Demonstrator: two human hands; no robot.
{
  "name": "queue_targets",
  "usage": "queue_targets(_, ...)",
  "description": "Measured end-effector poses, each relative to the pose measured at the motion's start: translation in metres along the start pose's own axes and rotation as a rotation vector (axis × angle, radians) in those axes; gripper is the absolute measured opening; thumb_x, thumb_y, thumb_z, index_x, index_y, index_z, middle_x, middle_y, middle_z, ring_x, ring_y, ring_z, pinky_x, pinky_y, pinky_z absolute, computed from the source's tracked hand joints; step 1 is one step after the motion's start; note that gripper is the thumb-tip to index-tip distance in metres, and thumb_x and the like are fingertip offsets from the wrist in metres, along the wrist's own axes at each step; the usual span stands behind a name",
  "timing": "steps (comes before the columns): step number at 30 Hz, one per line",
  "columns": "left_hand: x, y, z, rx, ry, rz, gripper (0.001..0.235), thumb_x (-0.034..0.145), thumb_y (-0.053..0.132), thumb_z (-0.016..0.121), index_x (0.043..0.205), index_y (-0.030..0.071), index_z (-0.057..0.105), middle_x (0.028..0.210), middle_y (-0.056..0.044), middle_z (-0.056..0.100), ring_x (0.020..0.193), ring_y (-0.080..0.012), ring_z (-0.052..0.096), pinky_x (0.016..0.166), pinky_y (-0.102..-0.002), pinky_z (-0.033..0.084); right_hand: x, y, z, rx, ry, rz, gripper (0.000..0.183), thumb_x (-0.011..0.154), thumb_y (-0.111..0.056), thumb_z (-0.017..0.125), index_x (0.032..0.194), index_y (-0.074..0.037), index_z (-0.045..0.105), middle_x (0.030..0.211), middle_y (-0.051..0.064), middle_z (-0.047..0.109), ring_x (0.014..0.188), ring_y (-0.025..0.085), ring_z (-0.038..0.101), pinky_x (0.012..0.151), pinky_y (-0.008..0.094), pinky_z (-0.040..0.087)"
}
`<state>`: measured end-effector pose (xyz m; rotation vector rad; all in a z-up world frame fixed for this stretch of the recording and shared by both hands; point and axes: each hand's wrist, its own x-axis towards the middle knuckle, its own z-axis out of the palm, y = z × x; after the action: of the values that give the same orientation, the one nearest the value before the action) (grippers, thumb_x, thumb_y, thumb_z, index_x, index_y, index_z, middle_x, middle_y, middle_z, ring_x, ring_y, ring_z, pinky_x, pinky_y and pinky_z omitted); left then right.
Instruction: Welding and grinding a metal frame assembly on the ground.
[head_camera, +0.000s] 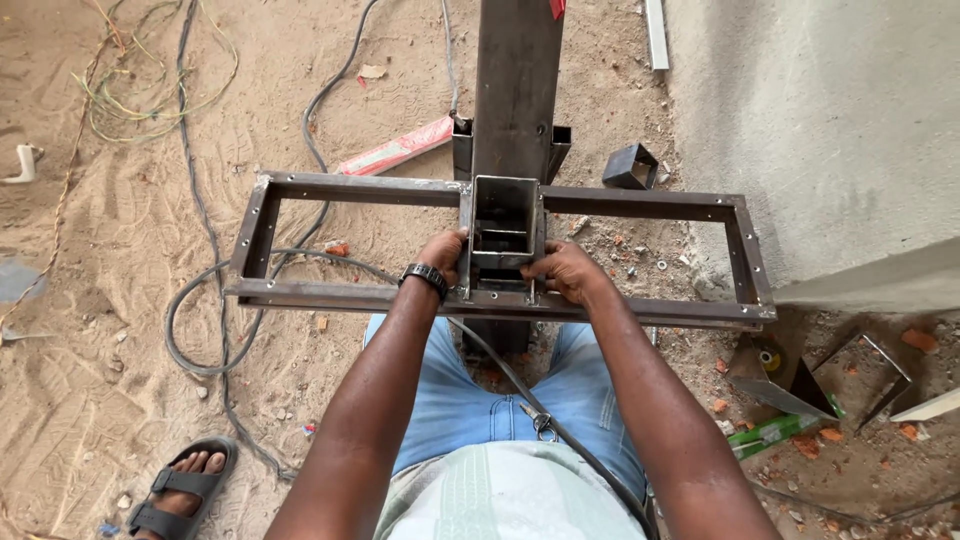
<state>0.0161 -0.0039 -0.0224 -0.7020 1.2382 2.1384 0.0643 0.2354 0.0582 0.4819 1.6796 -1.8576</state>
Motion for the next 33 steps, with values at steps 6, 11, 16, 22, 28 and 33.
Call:
queue_targets(6, 0.001, -0.002, 0.003, -0.036, 0.083, 0.086, 0.028, 0.105, 0.023, 0.054, 0.101, -0.002, 0.066, 0.090, -0.014, 0.073, 0.071, -0.0244, 0.070, 0.065, -0.042, 0.061, -0.004, -0.002, 0.003, -0.032, 0.027, 0.017, 0.046, 0.069, 0.010, 0.079, 0.112, -0.002, 0.068, 0.097, 0.012, 0.075, 0.090, 0.024, 0.073, 0.079, 0.038, 0.058)
queue_targets(11, -0.023, 0.006, 0.008, 0.047, 0.078, 0.034, 0.027, 0.105, 0.027, 0.053, 0.095, 0.006, 0.067, 0.083, -0.008, 0.070, 0.063, -0.0196, 0.064, 0.057, -0.037, 0.056, -0.005, -0.005, 0.004, -0.063, 0.048, 0.040, 0.049, 0.068, 0.008, 0.080, 0.115, -0.004, 0.069, 0.098, 0.010, 0.075, 0.094, 0.023, 0.071, 0.082, 0.039, 0.051)
queue_targets(16, -0.014, 0.002, 0.007, 0.044, 0.117, 0.053, 0.026, 0.104, 0.026, 0.053, 0.091, 0.007, 0.065, 0.079, -0.007, 0.068, 0.060, -0.0199, 0.062, 0.054, -0.038, 0.055, -0.004, -0.001, 0.002, -0.073, 0.041, 0.029, 0.051, 0.068, 0.006, 0.081, 0.116, -0.003, 0.069, 0.099, 0.011, 0.076, 0.095, 0.025, 0.071, 0.083, 0.041, 0.052)
queue_targets(22, -0.009, 0.001, -0.001, 0.010, 0.093, 0.049, 0.025, 0.105, 0.025, 0.053, 0.094, 0.006, 0.064, 0.080, -0.007, 0.068, 0.062, -0.0200, 0.063, 0.055, -0.039, 0.057, -0.085, -0.034, 0.024, -0.487, 0.251, -0.176, 0.072, 0.077, -0.014, 0.085, 0.138, -0.005, 0.048, 0.130, 0.016, 0.059, 0.114, 0.027, 0.065, 0.090, 0.041, 0.058)
queue_targets(28, -0.055, 0.022, 0.013, 0.046, 0.015, 0.028, 0.024, 0.104, 0.029, 0.054, 0.096, 0.008, 0.063, 0.080, -0.007, 0.067, 0.062, -0.0209, 0.062, 0.055, -0.040, 0.056, -0.171, 0.083, -0.100, -0.638, 0.774, -0.433, 0.032, 0.090, -0.033, 0.079, 0.098, -0.003, 0.073, 0.104, 0.012, 0.071, 0.090, 0.019, 0.069, 0.079, 0.034, 0.060)
queue_targets(33, -0.031, 0.010, 0.002, 0.060, 0.066, 0.013, 0.025, 0.104, 0.028, 0.056, 0.095, 0.005, 0.062, 0.081, -0.009, 0.068, 0.065, -0.0210, 0.066, 0.060, -0.041, 0.060, -0.206, 0.350, -0.232, -0.790, 1.033, 0.129, 0.060, 0.103, -0.055, 0.062, 0.070, -0.005, 0.059, 0.061, 0.008, 0.052, 0.054, 0.021, 0.048, 0.054, 0.041, 0.038)
